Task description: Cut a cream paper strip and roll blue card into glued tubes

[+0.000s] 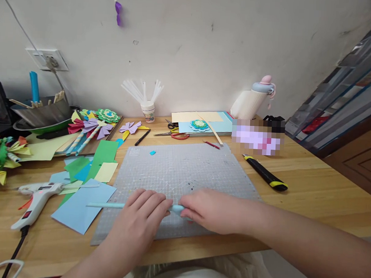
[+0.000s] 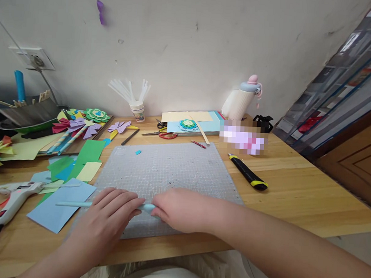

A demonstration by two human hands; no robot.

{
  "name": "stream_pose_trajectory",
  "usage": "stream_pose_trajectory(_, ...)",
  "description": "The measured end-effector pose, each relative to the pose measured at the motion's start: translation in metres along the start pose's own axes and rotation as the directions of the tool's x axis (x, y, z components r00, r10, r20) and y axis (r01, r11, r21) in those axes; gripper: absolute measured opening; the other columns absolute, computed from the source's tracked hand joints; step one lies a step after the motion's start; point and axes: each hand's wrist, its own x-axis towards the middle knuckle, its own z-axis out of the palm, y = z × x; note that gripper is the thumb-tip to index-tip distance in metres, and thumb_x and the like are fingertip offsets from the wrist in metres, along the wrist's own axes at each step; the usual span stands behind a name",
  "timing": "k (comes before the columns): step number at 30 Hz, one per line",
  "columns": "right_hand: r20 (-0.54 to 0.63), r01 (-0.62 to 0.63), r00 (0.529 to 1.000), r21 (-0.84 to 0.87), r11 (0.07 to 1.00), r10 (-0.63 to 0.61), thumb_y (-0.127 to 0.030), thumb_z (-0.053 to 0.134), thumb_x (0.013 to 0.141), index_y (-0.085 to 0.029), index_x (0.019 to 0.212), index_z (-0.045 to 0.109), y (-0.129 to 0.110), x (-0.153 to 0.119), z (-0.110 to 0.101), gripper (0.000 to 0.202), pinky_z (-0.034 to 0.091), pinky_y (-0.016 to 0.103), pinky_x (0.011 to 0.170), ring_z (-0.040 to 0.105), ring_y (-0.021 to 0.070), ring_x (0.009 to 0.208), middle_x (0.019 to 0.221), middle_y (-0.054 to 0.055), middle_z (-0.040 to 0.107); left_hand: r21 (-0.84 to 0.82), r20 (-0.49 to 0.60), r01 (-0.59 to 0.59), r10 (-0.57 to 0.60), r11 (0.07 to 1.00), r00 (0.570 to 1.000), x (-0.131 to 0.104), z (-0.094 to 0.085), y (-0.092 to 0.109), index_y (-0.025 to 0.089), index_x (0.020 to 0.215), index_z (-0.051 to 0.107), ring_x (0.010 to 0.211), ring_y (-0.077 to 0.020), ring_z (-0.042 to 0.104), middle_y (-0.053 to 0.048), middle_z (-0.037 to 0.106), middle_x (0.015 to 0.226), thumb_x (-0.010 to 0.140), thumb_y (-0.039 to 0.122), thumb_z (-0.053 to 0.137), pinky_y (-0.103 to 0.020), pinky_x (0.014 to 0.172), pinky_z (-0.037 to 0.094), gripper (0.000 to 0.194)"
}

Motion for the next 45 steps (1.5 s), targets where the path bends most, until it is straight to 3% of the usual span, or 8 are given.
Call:
stream_pose_trajectory(6,-0.168,0.001,0.984,-0.299,0.954,-0.053,-0.024,0.039,0.097,-0.016,0.094,0.058,-0.005,-0.002,0.029,0.021,0.036,0.030,0.057,0.063,0.0208,0.073,0.088,0.007,0.068,-0.176,0.079,0.211,-0.200,0.962,0.977,-0.011,0.011,0.007,0.018,0.096,0.059,0.082,-0.0193,0.055,-0.003,0.064,0.090,0.091,0.011,0.046,-0.036,0.073,0.040,0.016)
stream_pose_trajectory(10,-0.212,0.035,0.974,-0.198,0.980,-0.077,-0.029,0.049,0.093,-0.017,0.113,0.055,-0.002,-0.009,0.038,0.024,0.044,0.033,0.071,0.060,0.0228,0.088,0.101,0.007,0.064,-0.214,0.150,0.363,-0.337,0.907,0.929,-0.020,0.018,0.010,0.021,0.097,0.060,0.086,-0.0203,0.057,-0.003,0.065,0.093,0.092,0.017,0.045,-0.038,0.075,0.042,0.016)
stream_pose_trajectory(17,-0.311,0.067,0.950,0.117,0.991,-0.028,-0.007,0.053,0.083,-0.020,0.122,0.055,0.008,-0.014,0.046,0.041,0.044,0.032,0.088,0.054,0.0189,0.102,0.115,0.007,0.056,-0.274,0.260,0.562,-0.502,0.781,0.825,-0.024,0.029,0.015,0.021,0.090,0.063,0.082,-0.0202,0.060,-0.004,0.066,0.088,0.093,0.022,0.043,-0.038,0.075,0.045,0.020)
stream_pose_trajectory(23,-0.474,0.121,0.880,0.190,0.974,-0.017,0.009,0.042,0.067,-0.020,0.099,0.067,0.020,-0.004,0.061,0.050,0.043,0.035,0.085,0.054,0.0195,0.095,0.096,0.004,0.065,-0.278,0.183,0.588,-0.559,0.760,0.809,-0.025,0.037,0.022,0.021,0.090,0.056,0.080,-0.0210,0.060,-0.004,0.064,0.084,0.087,0.019,0.051,-0.037,0.070,0.049,0.006)
stream_pose_trajectory(28,-0.487,0.131,0.873,0.287,0.949,0.027,0.011,0.042,0.062,-0.019,0.096,0.068,0.024,-0.001,0.066,0.052,0.044,0.031,0.084,0.055,0.0172,0.093,0.094,0.003,0.065,-0.238,0.057,0.473,-0.474,0.848,0.879,-0.022,0.038,0.030,0.020,0.084,0.057,0.085,-0.0199,0.056,-0.005,0.059,0.091,0.088,0.013,0.047,-0.037,0.073,0.047,0.013)
stream_pose_trajectory(32,-0.477,0.134,0.879,0.294,0.947,0.023,0.011,0.042,0.063,-0.019,0.098,0.068,0.024,-0.002,0.065,0.054,0.043,0.031,0.086,0.055,0.0172,0.096,0.096,0.003,0.065,-0.247,0.011,0.333,-0.341,0.910,0.940,-0.023,0.044,0.036,0.020,0.098,0.060,0.083,-0.0180,0.055,-0.005,0.060,0.092,0.087,0.002,0.043,-0.034,0.073,0.048,0.027)
stream_pose_trajectory(40,-0.422,0.071,0.901,0.359,0.931,0.094,0.001,0.047,0.081,-0.021,0.093,0.070,0.026,0.003,0.055,0.034,0.046,0.028,0.080,0.059,0.0147,0.088,0.091,0.002,0.065,-0.210,-0.062,0.355,-0.374,0.911,0.925,-0.018,0.053,0.040,0.017,0.092,0.063,0.076,-0.0171,0.058,-0.005,0.061,0.086,0.088,0.005,0.043,-0.031,0.065,0.052,0.023)
stream_pose_trajectory(45,-0.482,-0.093,0.831,0.371,0.924,0.277,-0.007,0.055,0.082,-0.018,0.097,0.064,0.028,0.018,0.056,0.021,0.046,0.032,0.079,0.059,0.0174,0.087,0.092,0.004,0.065,-0.227,-0.063,0.362,-0.384,0.904,0.921,-0.015,0.054,0.040,0.017,0.090,0.064,0.076,-0.0174,0.061,-0.006,0.064,0.088,0.089,0.008,0.044,-0.032,0.065,0.054,0.022)
